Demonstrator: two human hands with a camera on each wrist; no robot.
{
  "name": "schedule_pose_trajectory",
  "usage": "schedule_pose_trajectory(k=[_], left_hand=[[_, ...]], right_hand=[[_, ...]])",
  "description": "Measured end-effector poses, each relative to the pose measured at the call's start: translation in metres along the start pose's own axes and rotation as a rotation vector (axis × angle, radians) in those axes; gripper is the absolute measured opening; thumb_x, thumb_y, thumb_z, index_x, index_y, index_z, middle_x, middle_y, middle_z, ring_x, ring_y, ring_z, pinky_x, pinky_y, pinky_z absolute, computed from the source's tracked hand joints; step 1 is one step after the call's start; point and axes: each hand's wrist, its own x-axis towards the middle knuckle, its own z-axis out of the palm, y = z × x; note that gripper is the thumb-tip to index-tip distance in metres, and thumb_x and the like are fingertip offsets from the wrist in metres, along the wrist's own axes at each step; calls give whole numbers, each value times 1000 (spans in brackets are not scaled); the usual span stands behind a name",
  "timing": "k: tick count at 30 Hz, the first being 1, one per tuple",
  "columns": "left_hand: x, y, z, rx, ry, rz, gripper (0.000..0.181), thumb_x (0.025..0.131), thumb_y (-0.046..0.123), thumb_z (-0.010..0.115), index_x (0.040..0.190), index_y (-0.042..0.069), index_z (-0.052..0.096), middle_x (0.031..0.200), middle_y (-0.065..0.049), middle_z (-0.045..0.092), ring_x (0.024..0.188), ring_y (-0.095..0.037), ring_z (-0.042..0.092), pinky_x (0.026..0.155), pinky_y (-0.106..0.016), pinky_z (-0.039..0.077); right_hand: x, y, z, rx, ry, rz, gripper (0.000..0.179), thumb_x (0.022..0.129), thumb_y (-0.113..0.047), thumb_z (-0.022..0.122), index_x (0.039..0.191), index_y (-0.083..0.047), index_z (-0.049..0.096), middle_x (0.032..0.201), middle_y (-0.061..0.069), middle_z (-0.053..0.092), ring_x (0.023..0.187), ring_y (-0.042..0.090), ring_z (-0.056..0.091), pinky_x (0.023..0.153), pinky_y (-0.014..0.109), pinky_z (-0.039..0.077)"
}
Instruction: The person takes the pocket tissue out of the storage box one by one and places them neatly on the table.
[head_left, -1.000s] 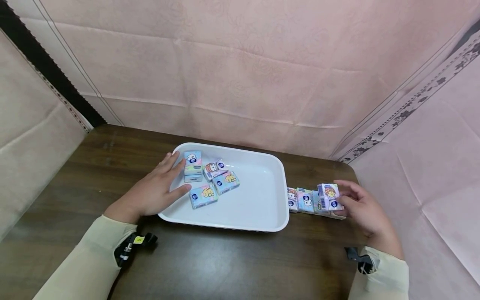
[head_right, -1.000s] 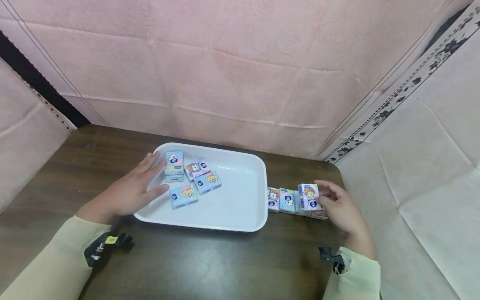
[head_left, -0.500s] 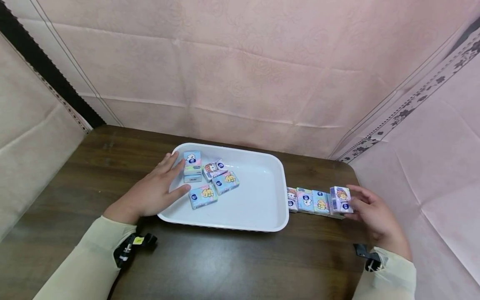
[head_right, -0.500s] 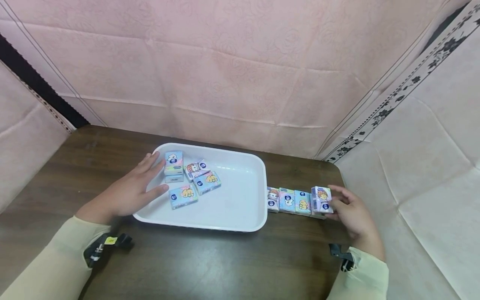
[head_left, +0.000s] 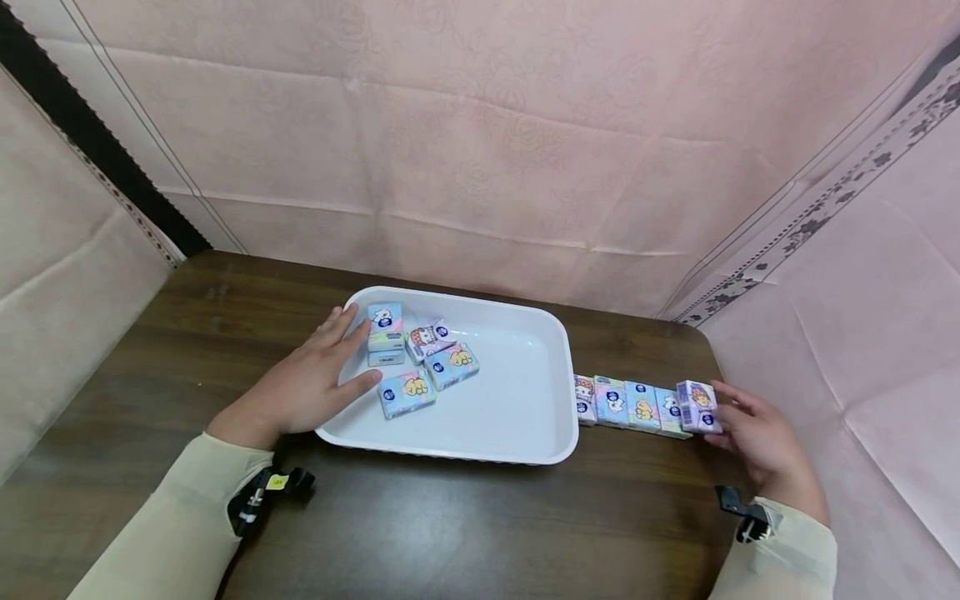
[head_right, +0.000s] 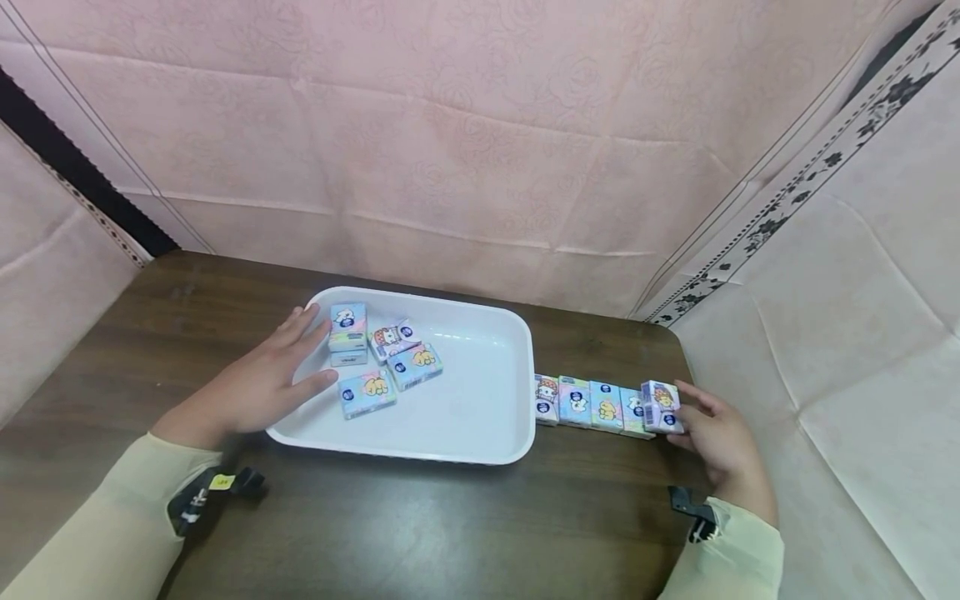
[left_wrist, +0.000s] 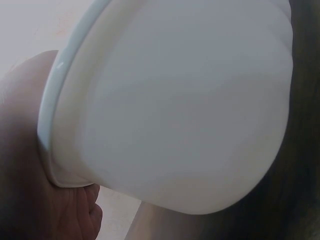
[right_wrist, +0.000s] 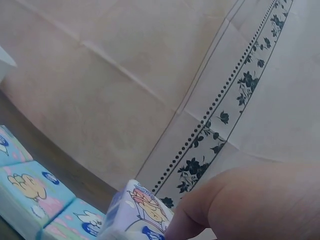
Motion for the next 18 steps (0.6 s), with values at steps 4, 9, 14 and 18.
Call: schedule_pose_trajectory(k=[4, 9, 14, 18], left_hand=[[0, 1, 0, -3, 0, -1, 96, 111, 73, 49, 183, 21, 11, 191, 1, -11, 178, -36, -8, 134, -76, 20], [0, 1, -1, -3, 0, -4, 96, 111, 73, 50, 183, 21, 11, 191, 1, -12, 178, -37, -8, 134, -76, 20], [0, 1, -1, -4, 3, 3, 96, 112, 73, 49, 183, 20, 12, 192, -1, -11, 178, -38, -7, 134, -77, 20], [-1, 1, -1, -7, 4, 9, 95, 113, 72, 48, 182, 19, 12, 192, -2, -11, 178, -37, -7, 134, -77, 20]], right_hand=[[1, 5, -5, -8, 35, 22, 66, 115, -9, 51, 177, -2, 29, 123, -9, 60, 94, 6, 71, 84, 29, 69], [2, 9, -9, -27, 75, 66, 66, 115, -9, 49, 177, -1, 27, 140, 14, 57, 92, 4, 71, 83, 29, 69], [2, 9, -11, -57, 85, 108, 65, 117, -13, 45, 178, -2, 26, 163, 33, 40, 93, 3, 68, 84, 29, 69], [3, 10, -9, -86, 71, 130, 64, 118, -15, 43, 178, -4, 26, 172, 34, 32, 97, 2, 66, 86, 29, 69]])
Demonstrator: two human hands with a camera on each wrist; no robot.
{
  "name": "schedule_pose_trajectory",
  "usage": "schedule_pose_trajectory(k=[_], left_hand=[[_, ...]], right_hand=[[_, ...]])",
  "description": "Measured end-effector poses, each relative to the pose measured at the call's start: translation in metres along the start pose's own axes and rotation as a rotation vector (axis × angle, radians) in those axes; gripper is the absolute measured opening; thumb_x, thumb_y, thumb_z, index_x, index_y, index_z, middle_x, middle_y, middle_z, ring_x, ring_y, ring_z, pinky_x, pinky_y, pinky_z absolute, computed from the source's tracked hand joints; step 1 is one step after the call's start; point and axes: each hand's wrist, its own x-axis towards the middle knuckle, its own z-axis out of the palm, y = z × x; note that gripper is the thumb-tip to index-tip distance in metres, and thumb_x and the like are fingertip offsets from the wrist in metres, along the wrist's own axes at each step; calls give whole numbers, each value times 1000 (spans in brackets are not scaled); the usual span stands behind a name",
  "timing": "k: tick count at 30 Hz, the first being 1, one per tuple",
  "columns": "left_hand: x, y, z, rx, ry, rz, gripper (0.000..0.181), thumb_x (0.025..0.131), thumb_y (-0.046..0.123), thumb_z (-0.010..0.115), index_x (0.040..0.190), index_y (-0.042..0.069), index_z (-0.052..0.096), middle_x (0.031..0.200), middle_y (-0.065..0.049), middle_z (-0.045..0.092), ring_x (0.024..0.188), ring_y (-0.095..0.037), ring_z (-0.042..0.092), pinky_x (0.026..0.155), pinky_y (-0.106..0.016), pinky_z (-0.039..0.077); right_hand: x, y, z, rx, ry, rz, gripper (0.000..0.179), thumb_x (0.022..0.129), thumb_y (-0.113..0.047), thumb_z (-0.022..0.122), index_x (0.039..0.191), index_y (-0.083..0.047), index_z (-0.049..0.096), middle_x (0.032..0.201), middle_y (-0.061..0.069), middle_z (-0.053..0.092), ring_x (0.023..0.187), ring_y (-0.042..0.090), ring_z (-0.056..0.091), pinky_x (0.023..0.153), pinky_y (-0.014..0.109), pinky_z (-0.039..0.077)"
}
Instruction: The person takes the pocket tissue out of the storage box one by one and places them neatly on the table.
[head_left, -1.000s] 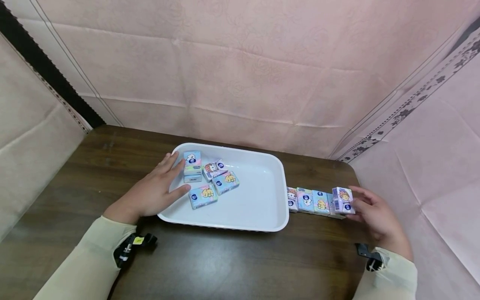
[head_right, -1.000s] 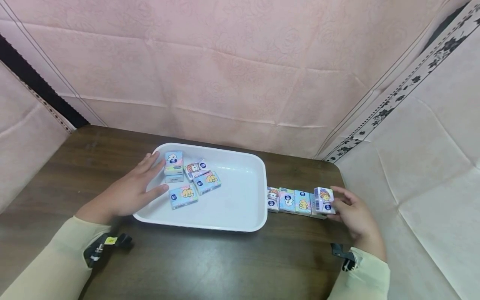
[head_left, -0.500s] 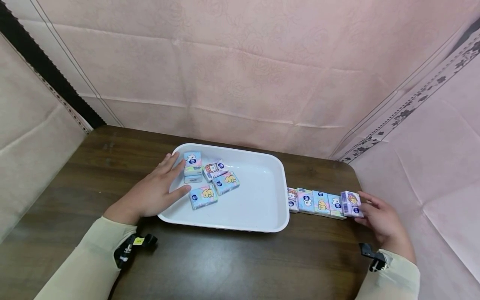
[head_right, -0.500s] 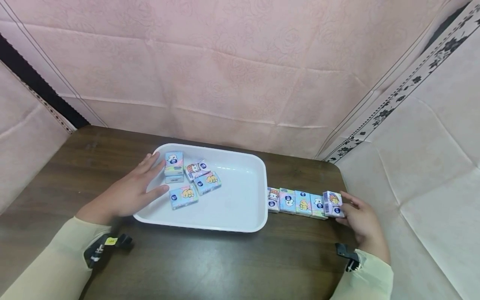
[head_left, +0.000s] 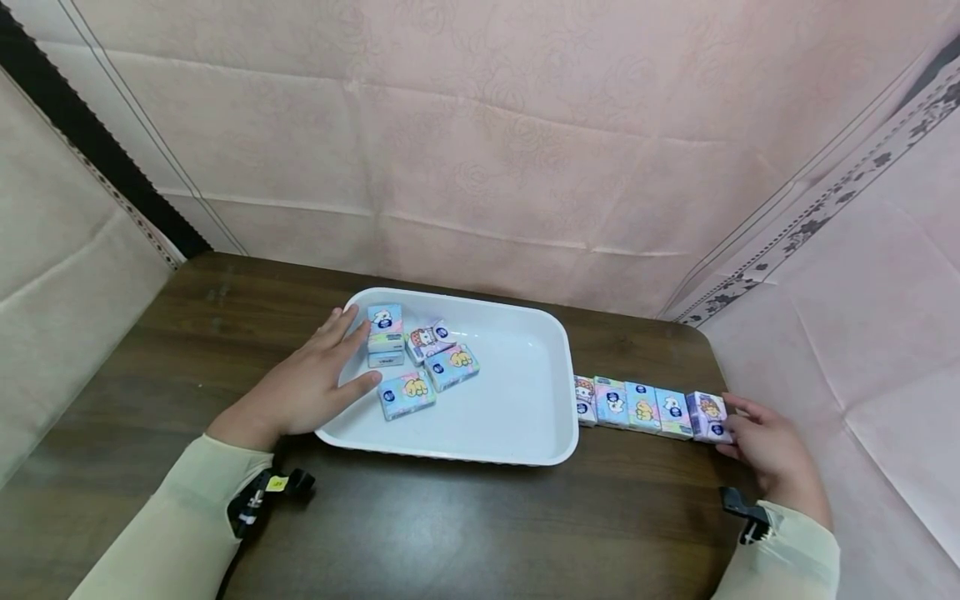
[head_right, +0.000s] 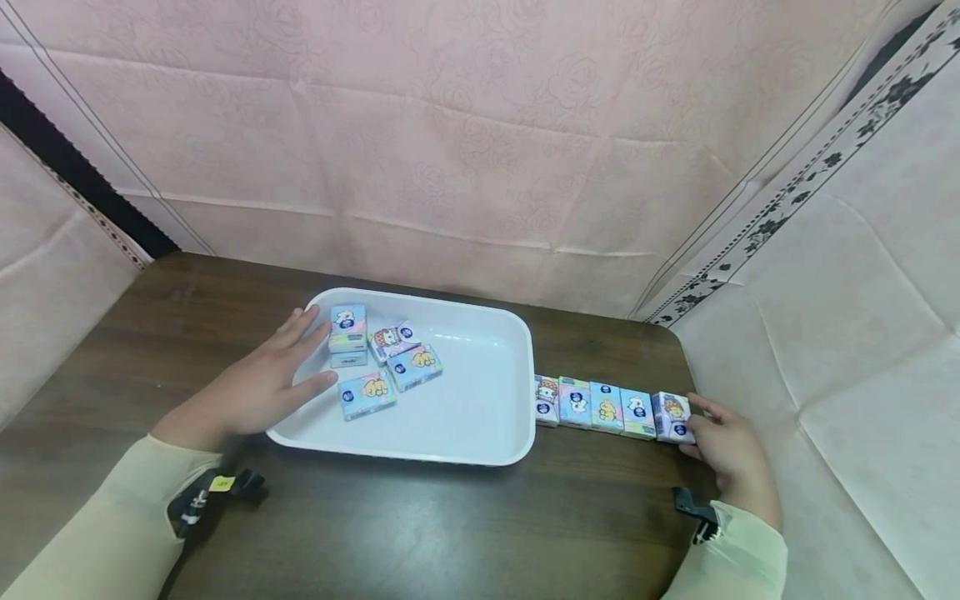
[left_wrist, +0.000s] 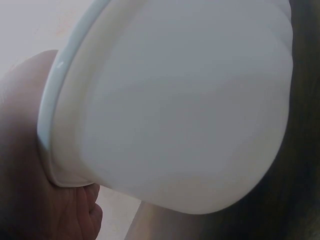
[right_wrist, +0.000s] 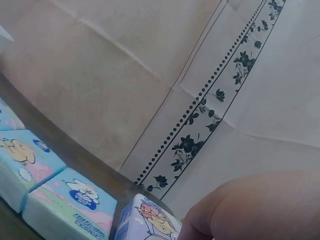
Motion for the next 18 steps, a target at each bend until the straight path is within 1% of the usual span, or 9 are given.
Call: schedule_pose_trajectory(k=[3, 6, 9, 12, 16, 18], left_hand=[[-1, 0, 0, -4, -4, 2, 95, 113, 72, 47, 182, 19, 12, 192, -1, -10, 178, -37, -7, 135, -76, 20], [-1, 0, -1, -4, -3, 4, 95, 113, 72, 48, 182, 19, 12, 192, -1, -10, 178, -37, -6, 135, -75, 20], [0, 0, -1, 2, 1, 3, 94, 113, 71, 48, 182, 18, 12, 192, -2, -10, 178, -38, -6, 135, -75, 20], [0, 0, -2, 4, 1, 1, 95, 113, 71, 48, 182, 18, 12, 192, -2, -10, 178, -38, -6, 135, -75, 20], [-1, 2, -2, -3, -3, 0, 94, 113, 71, 48, 182, 18, 13, 192, -2, -10, 178, -37, -7, 135, -75, 20], [-1, 1, -2, -4, -3, 1, 94, 113, 71, 48, 182, 18, 13, 192, -2, -10, 178, -36, -7, 136, -75, 19]], right_hand=[[1, 0, 2, -28, -5, 11, 63, 119, -17, 43, 179, -6, 27, 175, 35, 29, 102, 6, 67, 87, 30, 69], [1, -1, 3, -53, 2, 27, 62, 119, -20, 43, 179, -9, 29, 178, 36, 27, 110, 15, 67, 88, 31, 69], [3, -1, 6, -64, 11, 40, 62, 119, -22, 44, 178, -10, 31, 178, 36, 28, 113, 21, 67, 87, 31, 69], [5, -1, 9, -64, 7, 36, 62, 119, -23, 44, 178, -9, 32, 176, 35, 33, 109, 18, 68, 87, 31, 69], [8, -1, 14, -65, 4, 11, 62, 118, -21, 46, 176, -5, 34, 169, 34, 41, 100, 9, 70, 85, 31, 70], [8, -1, 16, -75, 10, -6, 61, 117, -19, 47, 174, -2, 36, 164, 33, 45, 96, 8, 70, 83, 31, 70]])
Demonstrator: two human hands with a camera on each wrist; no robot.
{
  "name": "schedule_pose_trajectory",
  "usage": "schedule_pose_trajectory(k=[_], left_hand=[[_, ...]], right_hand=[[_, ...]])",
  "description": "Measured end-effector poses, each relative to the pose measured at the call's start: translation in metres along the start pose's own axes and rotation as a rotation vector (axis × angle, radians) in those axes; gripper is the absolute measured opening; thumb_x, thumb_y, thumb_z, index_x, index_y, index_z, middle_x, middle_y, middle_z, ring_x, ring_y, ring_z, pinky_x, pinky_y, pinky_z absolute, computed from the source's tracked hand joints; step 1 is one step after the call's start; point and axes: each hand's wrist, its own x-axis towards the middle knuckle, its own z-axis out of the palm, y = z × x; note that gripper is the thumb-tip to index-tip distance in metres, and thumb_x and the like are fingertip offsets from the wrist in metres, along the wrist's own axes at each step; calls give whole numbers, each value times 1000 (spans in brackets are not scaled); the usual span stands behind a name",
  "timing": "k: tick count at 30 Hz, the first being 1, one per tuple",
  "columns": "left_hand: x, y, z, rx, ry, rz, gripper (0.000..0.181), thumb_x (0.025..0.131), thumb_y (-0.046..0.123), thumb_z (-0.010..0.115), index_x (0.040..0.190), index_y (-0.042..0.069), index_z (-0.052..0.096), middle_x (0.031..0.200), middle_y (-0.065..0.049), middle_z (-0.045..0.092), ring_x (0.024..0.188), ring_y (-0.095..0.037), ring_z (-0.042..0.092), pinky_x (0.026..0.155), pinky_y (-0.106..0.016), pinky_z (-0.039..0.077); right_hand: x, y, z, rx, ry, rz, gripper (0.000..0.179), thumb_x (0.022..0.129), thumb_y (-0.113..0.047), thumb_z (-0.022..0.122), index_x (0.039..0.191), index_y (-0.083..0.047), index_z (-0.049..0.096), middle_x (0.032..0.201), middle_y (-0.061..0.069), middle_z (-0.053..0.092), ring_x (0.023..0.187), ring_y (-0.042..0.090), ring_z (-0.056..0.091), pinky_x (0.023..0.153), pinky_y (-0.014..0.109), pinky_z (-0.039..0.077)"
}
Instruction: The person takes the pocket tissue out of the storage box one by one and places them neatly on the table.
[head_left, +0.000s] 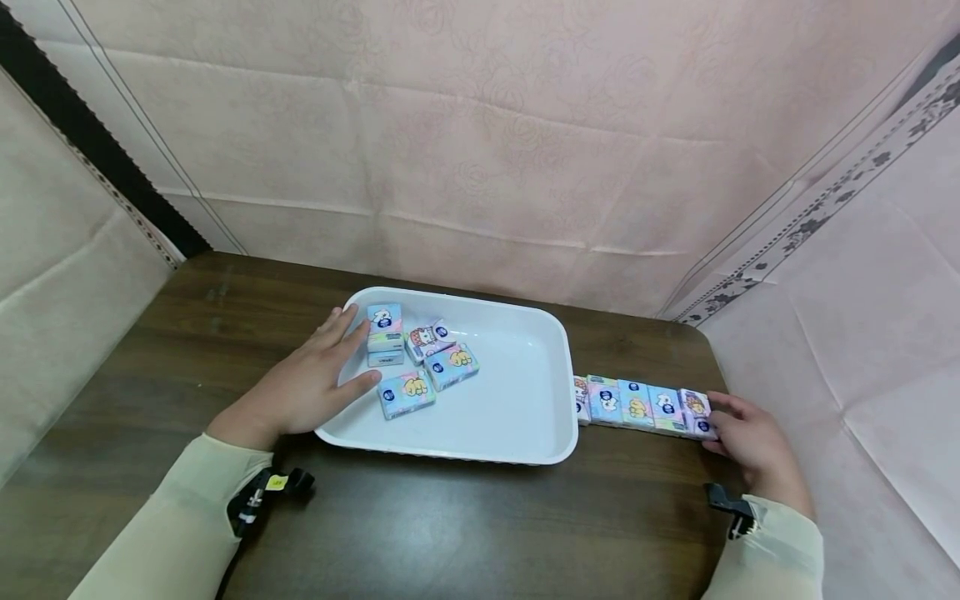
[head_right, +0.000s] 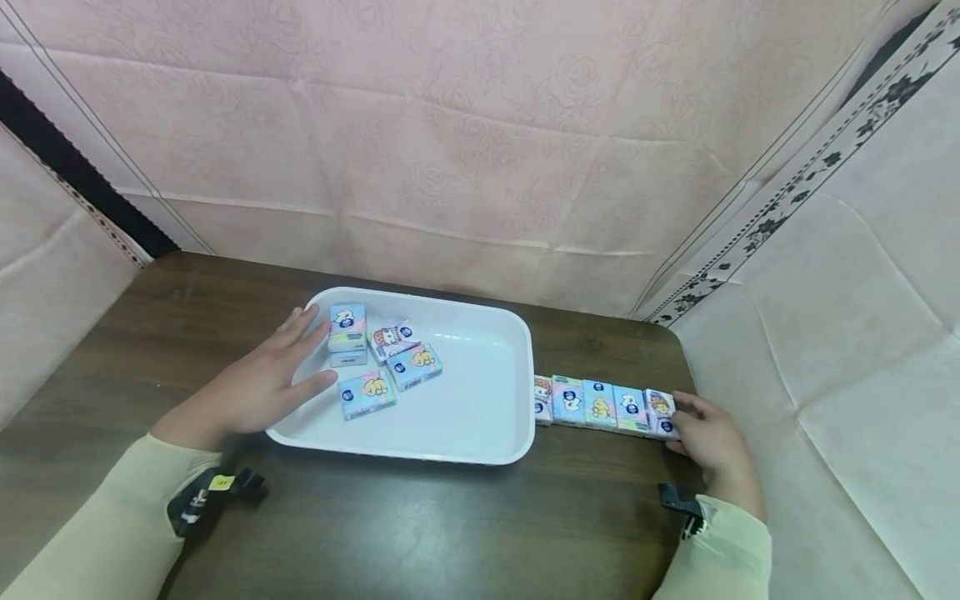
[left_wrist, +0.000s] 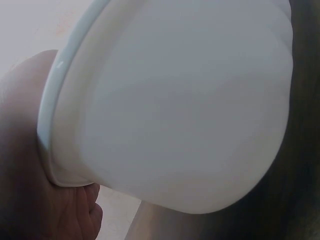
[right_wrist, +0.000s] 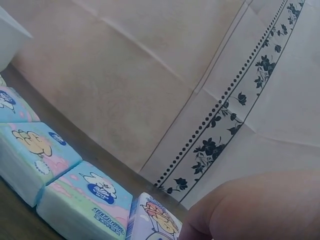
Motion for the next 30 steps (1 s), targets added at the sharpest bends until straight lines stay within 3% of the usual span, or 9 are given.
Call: schedule_pose_trajectory(k=[7, 23, 30], left_hand=[[0, -1, -1, 7, 5, 0, 96, 112, 75, 45, 182, 18, 13, 192, -2, -9, 178, -37, -7, 135, -75, 20], [1, 1, -1, 4, -5, -7, 96, 112, 72, 50, 182, 19, 13, 192, -1, -10, 178, -37, -7, 134, -76, 20], [0, 0, 0, 4, -1, -6, 95, 112, 73, 49, 182, 20, 12, 192, 0, -10, 178, -36, -7, 135, -76, 20]], right_hand=[[0, -3, 4, -54, 18, -40, 57, 117, -19, 46, 169, 4, 41, 154, 33, 54, 94, 11, 69, 80, 31, 69], [-4, -8, 3, -93, 25, 0, 59, 118, -27, 45, 170, 2, 41, 161, 35, 49, 108, 25, 66, 79, 30, 67], [-5, -12, 2, -99, 115, 3, 60, 118, -35, 51, 167, -2, 47, 159, 29, 53, 117, 30, 61, 76, 29, 62]])
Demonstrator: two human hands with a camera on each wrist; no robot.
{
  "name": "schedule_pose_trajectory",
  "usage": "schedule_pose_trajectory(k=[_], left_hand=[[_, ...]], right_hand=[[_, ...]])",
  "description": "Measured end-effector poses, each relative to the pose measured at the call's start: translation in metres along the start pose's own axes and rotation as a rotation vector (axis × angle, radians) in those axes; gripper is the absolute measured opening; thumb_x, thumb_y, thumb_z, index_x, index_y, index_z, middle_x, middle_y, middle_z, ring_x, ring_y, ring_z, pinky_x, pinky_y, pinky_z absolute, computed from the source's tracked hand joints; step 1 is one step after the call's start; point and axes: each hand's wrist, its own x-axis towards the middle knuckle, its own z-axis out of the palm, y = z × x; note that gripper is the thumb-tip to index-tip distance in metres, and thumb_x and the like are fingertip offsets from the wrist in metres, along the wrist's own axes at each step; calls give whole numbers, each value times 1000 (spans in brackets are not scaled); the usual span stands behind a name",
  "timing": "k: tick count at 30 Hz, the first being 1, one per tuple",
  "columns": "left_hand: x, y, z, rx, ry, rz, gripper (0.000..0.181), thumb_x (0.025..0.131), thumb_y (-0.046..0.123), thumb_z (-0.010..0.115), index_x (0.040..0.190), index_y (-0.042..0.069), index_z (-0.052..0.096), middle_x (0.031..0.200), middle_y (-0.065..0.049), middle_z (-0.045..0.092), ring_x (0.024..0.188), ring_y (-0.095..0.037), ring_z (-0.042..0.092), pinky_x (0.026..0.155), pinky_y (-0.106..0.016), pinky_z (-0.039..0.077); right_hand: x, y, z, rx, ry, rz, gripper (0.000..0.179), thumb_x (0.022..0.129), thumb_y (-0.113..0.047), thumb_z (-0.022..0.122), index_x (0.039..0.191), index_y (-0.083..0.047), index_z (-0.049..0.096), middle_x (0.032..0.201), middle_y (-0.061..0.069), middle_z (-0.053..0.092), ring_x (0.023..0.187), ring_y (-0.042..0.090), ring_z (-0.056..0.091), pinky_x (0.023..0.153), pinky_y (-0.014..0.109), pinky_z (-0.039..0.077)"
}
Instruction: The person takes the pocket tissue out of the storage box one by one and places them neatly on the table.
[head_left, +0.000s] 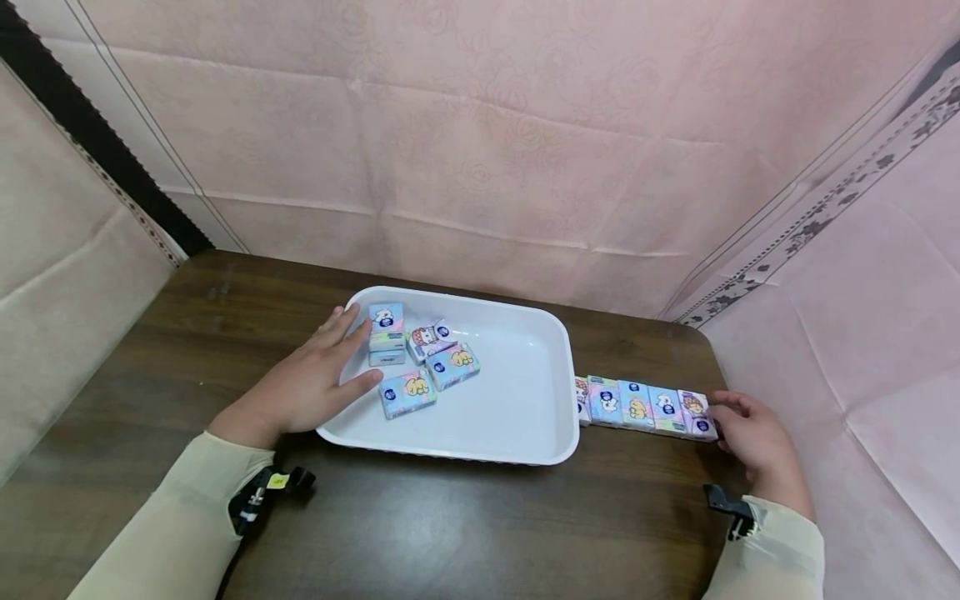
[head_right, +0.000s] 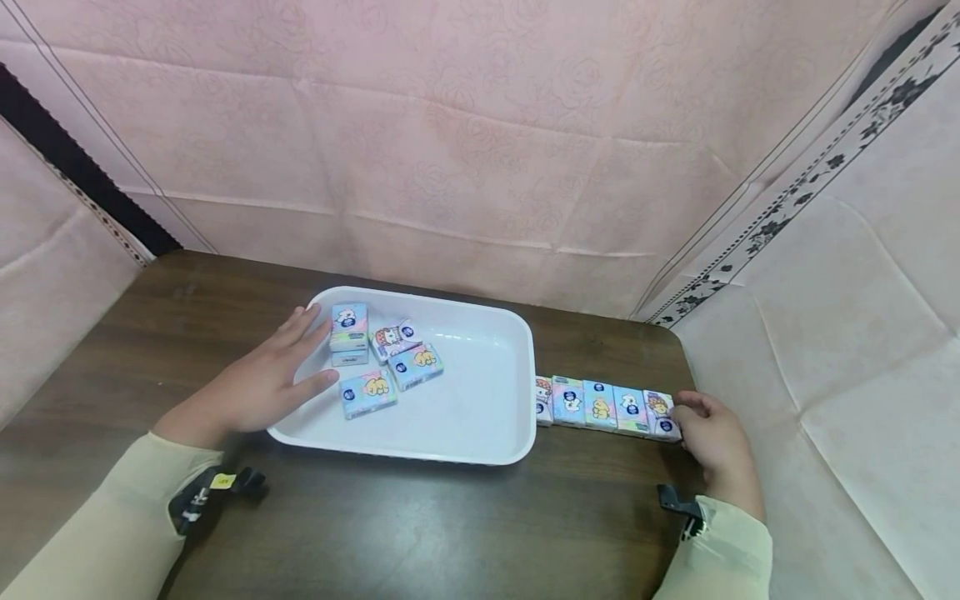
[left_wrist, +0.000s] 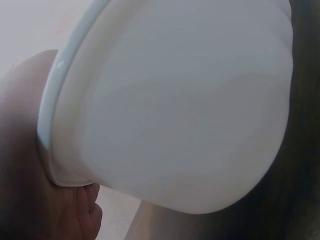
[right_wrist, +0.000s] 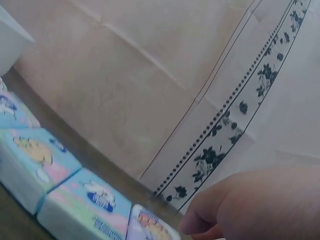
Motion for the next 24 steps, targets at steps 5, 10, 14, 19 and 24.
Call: schedule_pose_trajectory(k=[5, 10, 14, 19, 24], left_hand=[[0, 1, -1, 1, -4, -6, 95, 112, 73, 48, 183, 21, 12, 192, 0, -11, 178, -36, -8, 135, -76, 19], [0, 1, -1, 3, -9, -10, 95, 112, 73, 48, 183, 22, 10, 191, 1, -12, 178, -35, -9, 135, -76, 19], [0, 0, -1, 6, -5, -4, 95, 112, 72, 48, 183, 21, 11, 191, 1, -12, 178, -36, -8, 135, -75, 19], [0, -1, 0, 11, -4, -4, 95, 112, 72, 49, 183, 21, 11, 192, 0, -11, 178, -37, -7, 135, -75, 19], [0, 0, 0, 12, -3, -5, 96, 111, 73, 51, 183, 21, 12, 192, -1, -10, 178, -38, -6, 134, -76, 20]], right_hand=[[-6, -8, -3, 7, 65, -30, 61, 117, -40, 51, 166, -5, 49, 159, 26, 54, 127, 37, 59, 78, 29, 60], [-18, -25, -5, 19, 63, -120, 63, 117, -44, 53, 168, -7, 50, 160, 25, 53, 132, 38, 60, 81, 28, 64], [-31, -44, 0, -10, 65, -199, 62, 117, -46, 56, 166, -9, 53, 155, 22, 55, 128, 34, 61, 79, 24, 65], [-47, -69, 14, -82, 44, -323, 57, 117, -44, 58, 164, -13, 56, 147, 20, 63, 116, 29, 67, 78, 24, 64], [-65, -94, 32, -120, -2, -431, 51, 116, -42, 63, 161, -17, 60, 138, 15, 67, 104, 25, 66, 76, 27, 60]])
